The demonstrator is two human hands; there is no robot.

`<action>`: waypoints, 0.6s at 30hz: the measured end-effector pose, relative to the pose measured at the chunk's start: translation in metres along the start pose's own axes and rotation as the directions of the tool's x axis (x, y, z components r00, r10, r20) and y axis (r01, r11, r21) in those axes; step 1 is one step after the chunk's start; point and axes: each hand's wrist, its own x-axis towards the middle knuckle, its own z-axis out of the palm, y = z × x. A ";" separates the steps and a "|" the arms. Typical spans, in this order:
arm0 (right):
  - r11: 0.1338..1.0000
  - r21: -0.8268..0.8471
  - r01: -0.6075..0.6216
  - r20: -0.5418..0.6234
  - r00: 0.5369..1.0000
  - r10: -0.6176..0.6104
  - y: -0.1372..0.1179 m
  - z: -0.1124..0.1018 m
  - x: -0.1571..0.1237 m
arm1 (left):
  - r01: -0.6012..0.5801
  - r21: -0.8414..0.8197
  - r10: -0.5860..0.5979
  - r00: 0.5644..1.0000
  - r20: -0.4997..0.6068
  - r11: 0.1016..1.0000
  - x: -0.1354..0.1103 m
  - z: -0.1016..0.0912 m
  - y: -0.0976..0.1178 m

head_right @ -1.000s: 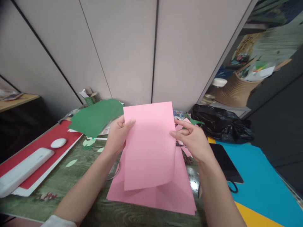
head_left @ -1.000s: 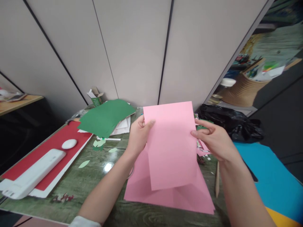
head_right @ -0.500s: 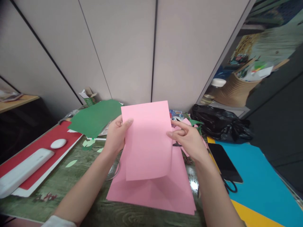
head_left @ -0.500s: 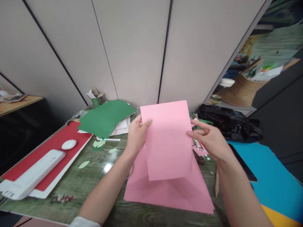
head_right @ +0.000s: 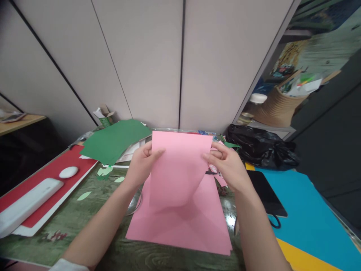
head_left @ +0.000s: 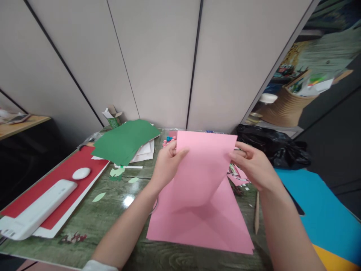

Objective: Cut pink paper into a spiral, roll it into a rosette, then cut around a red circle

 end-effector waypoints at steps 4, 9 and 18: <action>0.996 -0.077 0.037 -0.155 0.987 -0.049 0.004 -0.005 0.000 | 0.011 0.055 -0.014 0.998 0.061 0.998 -0.007 0.004 0.006; 0.994 -0.091 0.062 -0.205 0.975 -0.080 0.007 -0.009 0.000 | 0.029 0.013 -0.031 0.994 0.109 0.999 -0.010 0.004 0.012; 0.969 0.167 0.179 -0.386 0.917 -0.103 0.008 -0.016 0.003 | 0.094 0.120 -0.112 0.981 0.161 0.988 -0.010 -0.002 0.018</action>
